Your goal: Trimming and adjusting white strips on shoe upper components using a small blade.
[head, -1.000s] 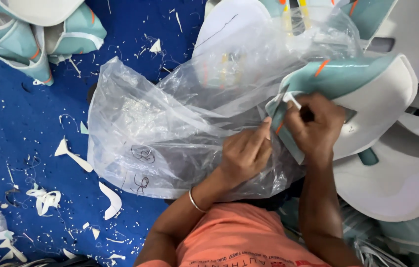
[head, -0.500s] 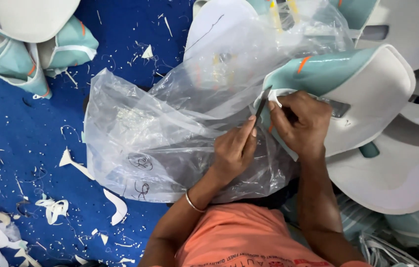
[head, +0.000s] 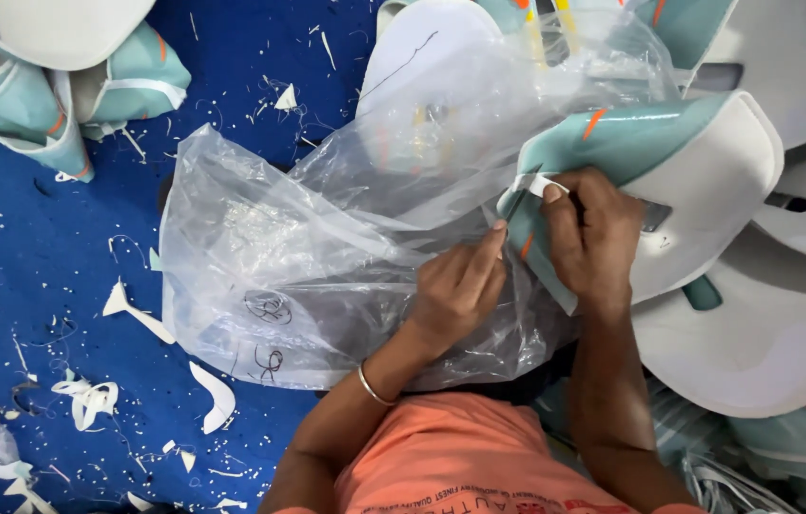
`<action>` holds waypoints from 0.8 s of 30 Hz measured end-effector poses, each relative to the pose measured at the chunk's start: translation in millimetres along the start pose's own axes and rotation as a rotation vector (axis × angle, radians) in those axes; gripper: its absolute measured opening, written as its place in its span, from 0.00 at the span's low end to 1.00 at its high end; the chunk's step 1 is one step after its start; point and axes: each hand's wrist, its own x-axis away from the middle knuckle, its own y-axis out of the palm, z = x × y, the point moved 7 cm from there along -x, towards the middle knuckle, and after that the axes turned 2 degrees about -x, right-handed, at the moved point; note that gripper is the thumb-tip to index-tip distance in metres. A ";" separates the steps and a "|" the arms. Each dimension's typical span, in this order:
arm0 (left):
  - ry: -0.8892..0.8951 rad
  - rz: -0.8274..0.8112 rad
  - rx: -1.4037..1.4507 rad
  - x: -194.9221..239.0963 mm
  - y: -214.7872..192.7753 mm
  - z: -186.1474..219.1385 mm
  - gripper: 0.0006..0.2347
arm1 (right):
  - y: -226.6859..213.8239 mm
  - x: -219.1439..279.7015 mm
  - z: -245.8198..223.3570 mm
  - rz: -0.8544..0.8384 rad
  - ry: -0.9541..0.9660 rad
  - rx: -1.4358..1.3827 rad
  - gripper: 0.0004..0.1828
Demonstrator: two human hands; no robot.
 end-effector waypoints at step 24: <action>-0.352 0.235 0.339 -3.3 -107.8 -58.4 0.15 | -77.3 -133.1 -33.2 0.103 0.044 0.651 0.23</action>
